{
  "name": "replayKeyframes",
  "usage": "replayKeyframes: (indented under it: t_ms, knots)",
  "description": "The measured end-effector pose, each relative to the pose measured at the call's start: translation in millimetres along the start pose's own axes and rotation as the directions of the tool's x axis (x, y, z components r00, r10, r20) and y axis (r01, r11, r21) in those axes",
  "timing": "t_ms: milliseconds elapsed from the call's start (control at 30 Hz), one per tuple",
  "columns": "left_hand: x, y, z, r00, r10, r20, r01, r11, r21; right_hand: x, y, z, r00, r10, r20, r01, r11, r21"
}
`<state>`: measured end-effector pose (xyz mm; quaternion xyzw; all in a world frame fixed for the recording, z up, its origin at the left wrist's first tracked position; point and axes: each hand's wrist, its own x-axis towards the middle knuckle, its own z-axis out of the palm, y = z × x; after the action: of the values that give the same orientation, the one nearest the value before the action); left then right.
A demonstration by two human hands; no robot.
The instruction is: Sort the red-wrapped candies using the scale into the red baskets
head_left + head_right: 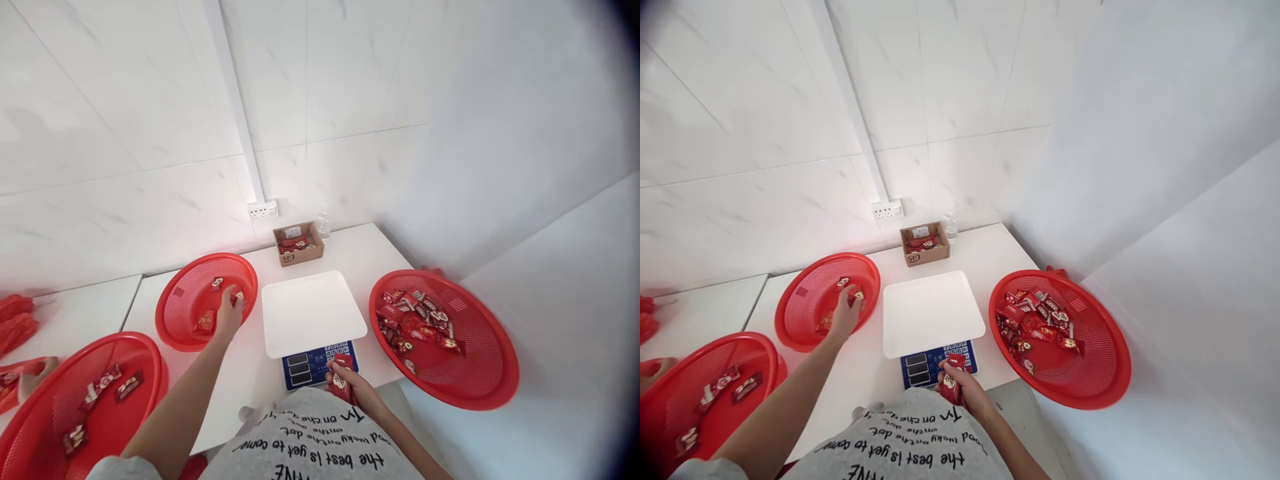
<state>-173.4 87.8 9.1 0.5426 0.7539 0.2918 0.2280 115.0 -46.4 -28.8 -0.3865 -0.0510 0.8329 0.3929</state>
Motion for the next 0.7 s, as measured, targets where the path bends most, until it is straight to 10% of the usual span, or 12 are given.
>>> replayKeyframes:
  t_ms: [133, 267, 400, 500, 700]
  knots:
    - [-14, -9, -18, 0.999, -0.04, -0.011, 0.04, 0.999, -0.02, 5, 1, 11, 0.999, 0.028, 0.017, -0.026, 0.997, -0.077]
    - [-60, 18, 12, 0.95, 0.09, 0.299, -0.037, 0.983, -0.179, 13, -5, 32, 0.996, 0.034, 0.081, -0.013, 0.967, -0.253]
    - [-97, 56, 36, 0.636, 0.203, 0.744, 0.208, 0.884, -0.419, 21, -13, 52, 0.983, 0.094, 0.159, 0.01, 0.833, -0.554]
    - [-103, 70, 39, 0.527, 0.266, 0.807, 0.298, 0.831, -0.469, 27, -17, 59, 0.983, 0.089, 0.158, 0.049, 0.711, -0.702]
    - [-85, 65, 40, 0.659, 0.192, 0.728, 0.278, 0.836, -0.473, 39, -12, 50, 0.988, 0.093, 0.122, 0.016, 0.728, -0.686]
